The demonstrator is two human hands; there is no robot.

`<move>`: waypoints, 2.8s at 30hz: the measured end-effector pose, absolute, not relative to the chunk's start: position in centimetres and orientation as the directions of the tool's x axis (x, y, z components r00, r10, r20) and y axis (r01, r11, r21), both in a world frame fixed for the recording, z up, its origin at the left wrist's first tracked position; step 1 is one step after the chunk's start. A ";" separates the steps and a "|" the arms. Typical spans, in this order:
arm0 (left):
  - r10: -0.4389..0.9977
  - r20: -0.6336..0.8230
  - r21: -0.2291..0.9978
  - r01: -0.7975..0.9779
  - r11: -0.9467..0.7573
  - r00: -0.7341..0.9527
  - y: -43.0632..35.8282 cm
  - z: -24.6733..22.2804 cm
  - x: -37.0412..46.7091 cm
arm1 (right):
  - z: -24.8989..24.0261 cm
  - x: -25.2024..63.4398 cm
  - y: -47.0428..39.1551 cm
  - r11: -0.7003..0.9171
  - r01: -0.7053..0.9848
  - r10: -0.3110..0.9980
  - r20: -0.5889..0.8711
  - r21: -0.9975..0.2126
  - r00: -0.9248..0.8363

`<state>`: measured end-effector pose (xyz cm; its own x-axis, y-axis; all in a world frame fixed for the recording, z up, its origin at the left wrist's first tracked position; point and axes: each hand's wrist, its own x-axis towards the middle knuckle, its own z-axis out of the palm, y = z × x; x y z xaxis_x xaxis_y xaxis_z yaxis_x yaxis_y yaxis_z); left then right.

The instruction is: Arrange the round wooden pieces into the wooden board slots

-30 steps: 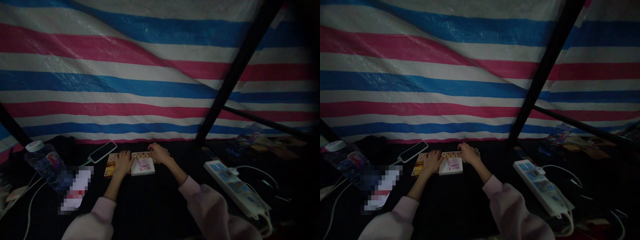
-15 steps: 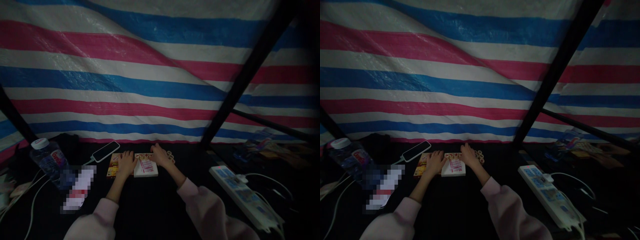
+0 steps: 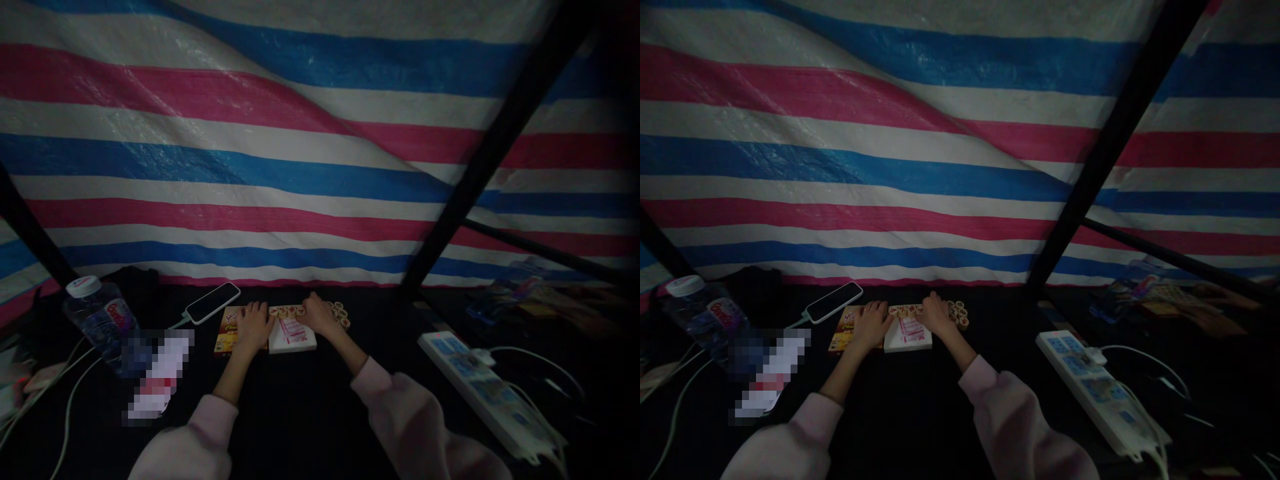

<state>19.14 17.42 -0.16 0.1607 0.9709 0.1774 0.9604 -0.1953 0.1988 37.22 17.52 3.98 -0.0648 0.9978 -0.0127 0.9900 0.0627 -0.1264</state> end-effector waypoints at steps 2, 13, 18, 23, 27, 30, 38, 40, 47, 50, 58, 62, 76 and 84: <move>0.970 0.178 0.201 0.959 -0.202 0.167 17.4 -0.1 19.1 | 4.3 37.6 17.3 0.072 0.985 0.997 -0.001 -0.160 -0.073; 0.964 0.207 0.211 0.954 -0.213 0.170 17.4 -0.4 19.0 | 7.1 41.2 12.6 0.032 0.955 0.999 -0.026 -0.293 -0.042; 0.962 0.207 0.201 0.954 -0.221 0.179 17.4 -0.4 19.0 | 4.5 41.7 10.9 0.008 0.950 0.996 -0.084 -0.312 -0.036; 0.964 0.196 0.184 0.959 -0.217 0.181 17.4 -0.3 19.0 | 3.2 42.3 10.2 -0.027 0.939 0.985 -0.168 -0.342 -0.033; 0.966 0.179 0.177 0.960 -0.217 0.185 17.3 -0.3 19.0 | 3.0 42.6 10.4 -0.096 0.938 0.981 -0.191 -0.332 0.033; 0.964 0.192 0.180 0.959 -0.219 0.185 17.3 -0.3 19.0 | 2.7 42.4 10.6 -0.129 0.941 0.981 -0.176 -0.314 0.076; 0.967 0.177 0.194 0.956 -0.218 0.185 17.5 -0.5 19.0 | 2.0 41.7 11.1 -0.147 0.944 0.985 -0.134 -0.295 0.111; 0.966 0.175 0.196 0.955 -0.224 0.191 17.6 -0.6 19.0 | 2.0 41.6 11.2 -0.145 0.946 0.985 -0.128 -0.292 0.111; 0.955 0.196 0.213 0.941 -0.262 0.221 17.9 -1.0 18.8 | 2.5 41.5 11.1 -0.126 0.953 0.987 -0.135 -0.275 0.092; 0.955 0.192 0.221 0.939 -0.265 0.224 18.0 -1.0 18.7 | 3.9 41.5 11.1 -0.111 0.966 0.987 -0.139 -0.234 0.080; 0.951 0.186 0.215 0.935 -0.283 0.246 18.1 -1.0 18.7 | 6.9 38.8 13.1 0.058 0.971 0.996 -0.050 -0.230 -0.071; 0.950 0.200 0.221 0.934 -0.281 0.239 17.9 -1.0 18.7 | 5.4 36.7 14.9 0.166 0.954 0.986 0.048 -0.250 -0.159; 0.946 0.224 0.188 0.942 -0.278 0.234 18.1 -1.3 18.9 | 2.3 34.4 16.9 0.055 0.960 0.995 0.100 -0.274 -0.029; 0.944 0.216 0.193 0.937 -0.290 0.248 18.0 -1.3 18.7 | 4.3 38.2 13.7 0.174 0.829 0.966 0.256 -0.532 -0.039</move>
<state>18.74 17.99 -1.34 0.2477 0.9444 0.2164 0.9374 -0.2901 0.1928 38.20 13.74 4.28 -0.0388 0.9660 0.2558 0.8285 0.1742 -0.5321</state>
